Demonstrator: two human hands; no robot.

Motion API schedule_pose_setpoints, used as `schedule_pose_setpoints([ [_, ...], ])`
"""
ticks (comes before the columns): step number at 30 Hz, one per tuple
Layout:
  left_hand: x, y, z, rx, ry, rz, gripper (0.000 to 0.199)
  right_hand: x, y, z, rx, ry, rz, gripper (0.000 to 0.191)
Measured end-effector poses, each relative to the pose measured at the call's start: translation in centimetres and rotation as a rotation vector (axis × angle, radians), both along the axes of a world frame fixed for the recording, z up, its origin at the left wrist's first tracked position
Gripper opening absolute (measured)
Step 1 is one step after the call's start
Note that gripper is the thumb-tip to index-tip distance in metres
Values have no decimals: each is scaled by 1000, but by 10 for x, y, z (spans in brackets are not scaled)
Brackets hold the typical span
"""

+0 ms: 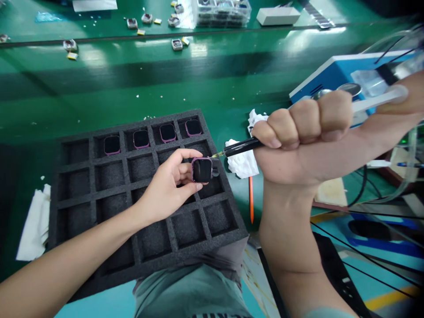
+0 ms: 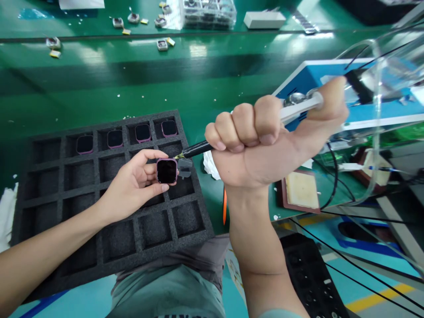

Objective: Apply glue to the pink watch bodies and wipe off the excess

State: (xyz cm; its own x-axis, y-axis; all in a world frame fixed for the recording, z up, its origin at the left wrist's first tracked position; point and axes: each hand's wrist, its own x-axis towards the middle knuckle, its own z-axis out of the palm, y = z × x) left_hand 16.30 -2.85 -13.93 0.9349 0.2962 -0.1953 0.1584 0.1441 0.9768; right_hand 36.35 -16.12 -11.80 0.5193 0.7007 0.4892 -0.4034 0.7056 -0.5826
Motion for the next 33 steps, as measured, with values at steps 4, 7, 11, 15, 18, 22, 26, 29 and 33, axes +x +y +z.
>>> schedule_pose_setpoints([
  [4, 0, 0, 0, -14, -7, 3, 50, 10, 8, -12, 188, 2, 9, 67],
  [7, 1, 1, 0, -21, -6, 5, 51, 14, 10, -14, 187, 9, 15, 73],
  [11, 0, 1, -2, -23, -9, 6, 51, 15, 9, -12, 173, 25, 75, 75],
  [15, 0, 2, -2, -31, -8, 6, 52, 15, 13, -15, 353, 82, 78, 75],
  [18, 1, 2, -1, -33, -9, 9, 52, 12, 13, -13, 355, 95, 106, 74],
  [22, 1, 2, -1, -40, -9, 12, 52, 1, 3, 4, 200, 17, 98, 72],
  [26, 1, 2, -1, -47, -8, 16, 53, -3, -5, 12, -29, -25, 21, 76],
  [29, 1, 2, -1, -51, -9, 18, 53, 5, 0, 5, 117, -88, 10, 76],
  [33, 1, 3, 0, -66, -12, 22, 53, 13, 9, -4, 160, -74, 3, 80],
])
